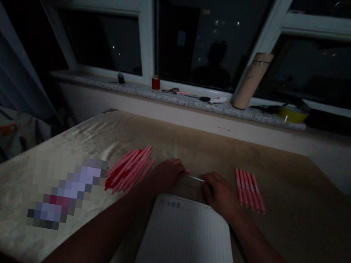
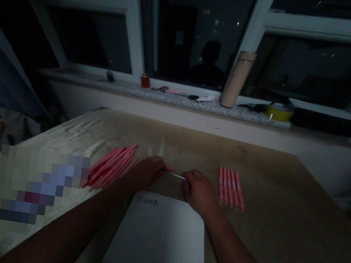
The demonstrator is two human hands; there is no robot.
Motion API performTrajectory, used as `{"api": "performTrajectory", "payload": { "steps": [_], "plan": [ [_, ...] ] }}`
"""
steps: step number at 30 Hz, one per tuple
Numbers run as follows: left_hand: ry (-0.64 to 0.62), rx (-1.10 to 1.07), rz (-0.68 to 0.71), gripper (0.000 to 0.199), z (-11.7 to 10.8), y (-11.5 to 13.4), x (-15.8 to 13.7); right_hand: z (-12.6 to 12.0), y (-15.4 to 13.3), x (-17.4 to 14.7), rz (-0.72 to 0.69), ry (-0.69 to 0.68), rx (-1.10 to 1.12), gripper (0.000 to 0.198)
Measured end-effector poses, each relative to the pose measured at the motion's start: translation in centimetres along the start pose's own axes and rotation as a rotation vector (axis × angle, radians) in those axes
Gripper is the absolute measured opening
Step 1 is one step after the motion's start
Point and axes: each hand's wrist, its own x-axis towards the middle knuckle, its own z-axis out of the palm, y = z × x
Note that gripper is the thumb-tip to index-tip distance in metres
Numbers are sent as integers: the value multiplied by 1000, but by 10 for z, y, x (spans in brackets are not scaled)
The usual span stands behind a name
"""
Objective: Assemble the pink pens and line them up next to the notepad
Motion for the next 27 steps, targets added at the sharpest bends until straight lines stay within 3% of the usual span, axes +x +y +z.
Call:
{"api": "performTrajectory", "payload": {
  "steps": [17, 27],
  "plan": [
    [7, -85, 45, 23, -1, 8, -2, -1, -2, 0, -48, 18, 47, 23],
    [112, -41, -92, 27, 7, -14, -2, 1, 2, -1, -3, 26, 36, 24]
  ]
}}
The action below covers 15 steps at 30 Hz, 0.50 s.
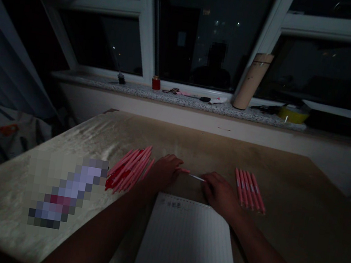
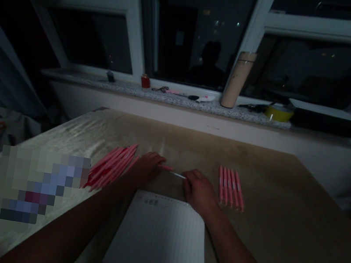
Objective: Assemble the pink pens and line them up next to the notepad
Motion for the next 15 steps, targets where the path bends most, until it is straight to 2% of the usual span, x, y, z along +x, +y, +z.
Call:
{"api": "performTrajectory", "payload": {
  "steps": [6, 15],
  "plan": [
    [-72, 72, -44, 23, 6, -6, 0, 2, 2, 1, 24, 21, -16, 24],
    [-47, -4, -46, 27, -3, -9, 0, 0, 3, 0, 55, 34, -48, 23]
  ]
}}
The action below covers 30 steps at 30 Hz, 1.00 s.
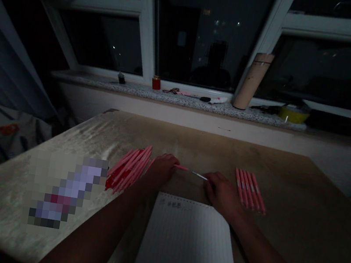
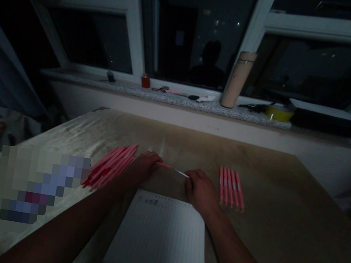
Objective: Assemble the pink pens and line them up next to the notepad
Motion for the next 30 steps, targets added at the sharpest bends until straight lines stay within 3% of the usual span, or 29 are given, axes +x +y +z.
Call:
{"api": "performTrajectory", "payload": {
  "steps": [30],
  "plan": [
    [30, -47, 62, 24, 2, 1, 1, -2, -1, 0, -14, -19, -6, 24]
  ]
}}
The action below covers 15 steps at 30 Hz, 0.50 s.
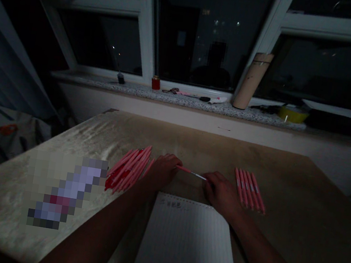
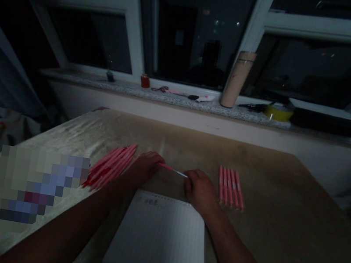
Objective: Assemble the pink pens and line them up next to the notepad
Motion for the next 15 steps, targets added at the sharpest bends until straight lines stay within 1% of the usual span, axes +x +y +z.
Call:
{"api": "performTrajectory", "payload": {
  "steps": [8, 15],
  "plan": [
    [-9, 2, -6, 22, -3, 3, -1, 1, 1, 0, -11, 13, -5, 22],
    [-19, 17, 45, 21, -4, 11, 0, 2, 1, 0, -37, 19, 5, 23]
  ]
}}
